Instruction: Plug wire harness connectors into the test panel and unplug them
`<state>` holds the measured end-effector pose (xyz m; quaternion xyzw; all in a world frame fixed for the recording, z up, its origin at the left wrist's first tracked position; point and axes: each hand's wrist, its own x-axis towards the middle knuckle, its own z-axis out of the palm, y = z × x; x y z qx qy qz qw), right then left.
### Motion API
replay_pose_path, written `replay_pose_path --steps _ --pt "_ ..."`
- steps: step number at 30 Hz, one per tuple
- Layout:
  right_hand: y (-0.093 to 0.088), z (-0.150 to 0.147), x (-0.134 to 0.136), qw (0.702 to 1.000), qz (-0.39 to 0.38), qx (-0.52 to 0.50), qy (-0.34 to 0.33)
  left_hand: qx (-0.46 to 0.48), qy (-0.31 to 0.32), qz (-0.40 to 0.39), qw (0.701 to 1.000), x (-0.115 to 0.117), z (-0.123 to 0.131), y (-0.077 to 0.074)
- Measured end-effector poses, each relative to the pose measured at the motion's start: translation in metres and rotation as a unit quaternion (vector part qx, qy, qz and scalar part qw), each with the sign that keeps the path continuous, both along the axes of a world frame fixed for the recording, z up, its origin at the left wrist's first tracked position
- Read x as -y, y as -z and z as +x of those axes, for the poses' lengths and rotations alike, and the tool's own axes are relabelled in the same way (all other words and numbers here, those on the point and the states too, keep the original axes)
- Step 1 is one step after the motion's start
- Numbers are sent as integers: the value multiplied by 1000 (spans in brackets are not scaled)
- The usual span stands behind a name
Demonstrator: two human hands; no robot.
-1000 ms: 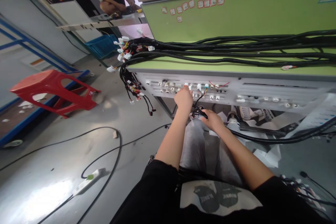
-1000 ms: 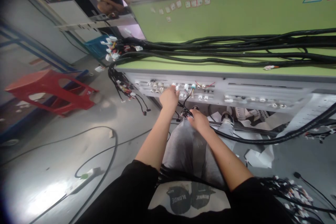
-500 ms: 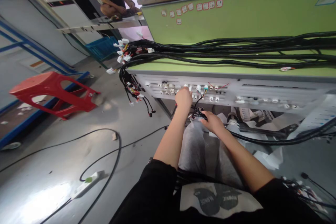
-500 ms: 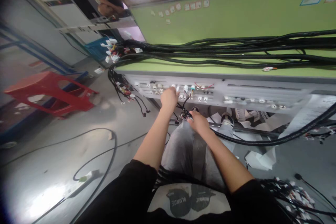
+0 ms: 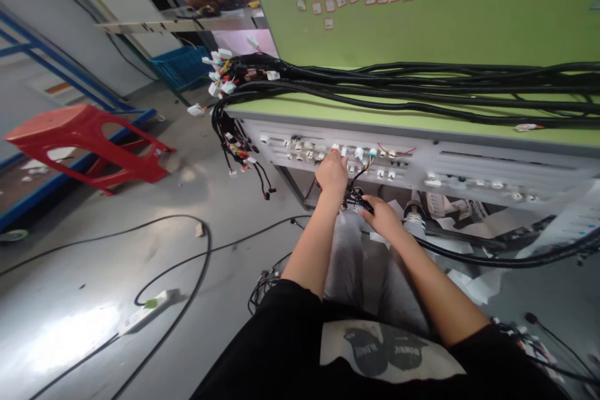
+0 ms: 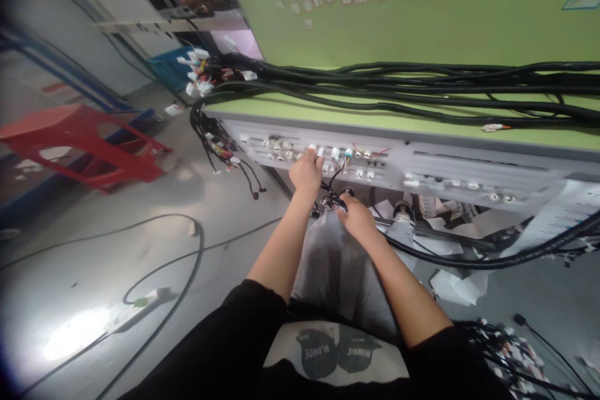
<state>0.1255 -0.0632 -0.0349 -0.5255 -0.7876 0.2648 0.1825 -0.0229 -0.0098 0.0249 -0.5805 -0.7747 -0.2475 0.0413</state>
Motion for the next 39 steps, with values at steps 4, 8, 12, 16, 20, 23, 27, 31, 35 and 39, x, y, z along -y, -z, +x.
replay_pose_path --steps 4,8,12,16,20,23,27,31,35,39 --pt "5 2 -4 1000 8 -9 -5 39 -2 15 999 3 1 -2" --pt "7 3 -4 999 17 -22 -16 50 14 9 999 2 3 -5" --pt "6 2 -2 999 17 -27 -15 47 42 -14 998 -5 5 -17" --pt "5 2 -2 999 8 -42 -9 121 72 28 990 9 -8 -27" --pt "5 1 -6 996 -15 -90 9 360 30 97 927 48 -33 6" --pt "6 0 -9 994 -22 -106 27 636 -13 -67 768 64 -43 48" --pt "6 0 -11 993 -28 -114 24 850 4 -52 524 50 -40 77" --pt "7 1 -15 992 -44 -111 28 888 -31 -15 459 32 -34 75" --pt "9 -6 -23 994 -33 -106 25 905 -64 -6 421 43 -31 70" --pt "6 -20 -30 975 -94 -199 15 880 -42 82 467 70 -17 62"
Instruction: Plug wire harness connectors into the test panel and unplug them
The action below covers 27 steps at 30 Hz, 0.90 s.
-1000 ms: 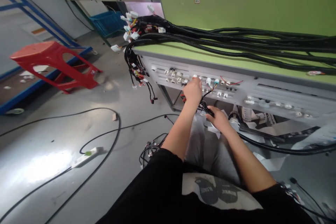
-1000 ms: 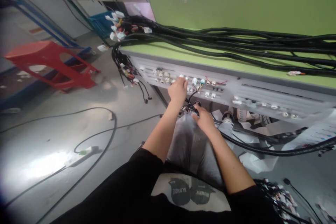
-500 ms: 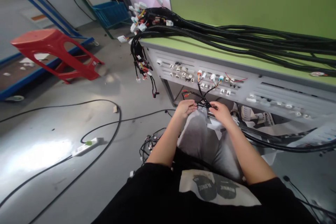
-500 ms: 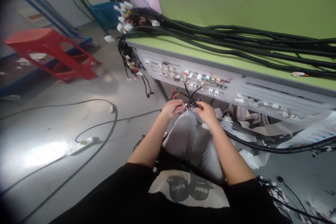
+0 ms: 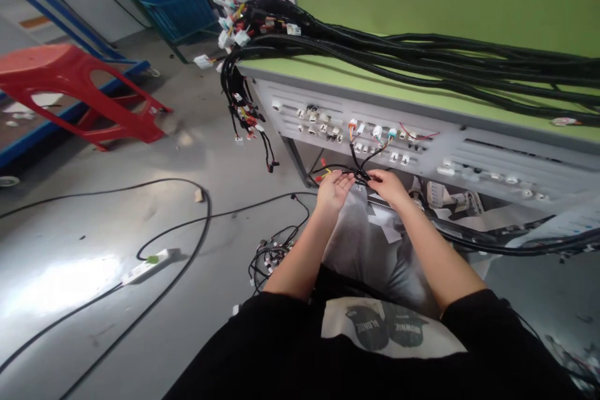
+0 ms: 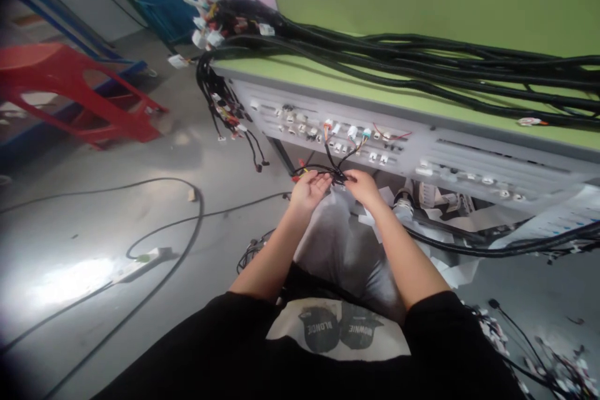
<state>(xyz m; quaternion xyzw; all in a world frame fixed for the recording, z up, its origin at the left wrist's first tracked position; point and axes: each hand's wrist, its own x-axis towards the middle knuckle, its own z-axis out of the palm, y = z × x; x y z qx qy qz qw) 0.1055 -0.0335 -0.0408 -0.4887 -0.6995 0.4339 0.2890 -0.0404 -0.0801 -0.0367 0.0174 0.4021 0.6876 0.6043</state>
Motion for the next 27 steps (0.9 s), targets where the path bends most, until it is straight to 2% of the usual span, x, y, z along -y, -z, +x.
replay_pose_path --steps 4,7,10,14,18,23,27 --pt "-3 -11 -5 989 -99 -108 2 -147 -79 68 984 17 15 -9" --pt "-1 -14 -7 985 -113 -134 5 -96 -43 70 992 16 15 -10" --pt "3 -14 -8 984 -107 -146 -1 -22 4 64 998 10 7 -5" --pt "7 -14 -8 986 -82 -148 4 24 6 59 998 6 2 3" --pt "9 -15 -9 990 -42 -132 14 48 27 48 997 18 12 1" --pt "11 -17 -11 995 -12 -102 12 17 7 43 999 37 20 -5" --pt "15 -18 -11 995 -1 -97 18 -48 -34 15 998 16 0 -3"
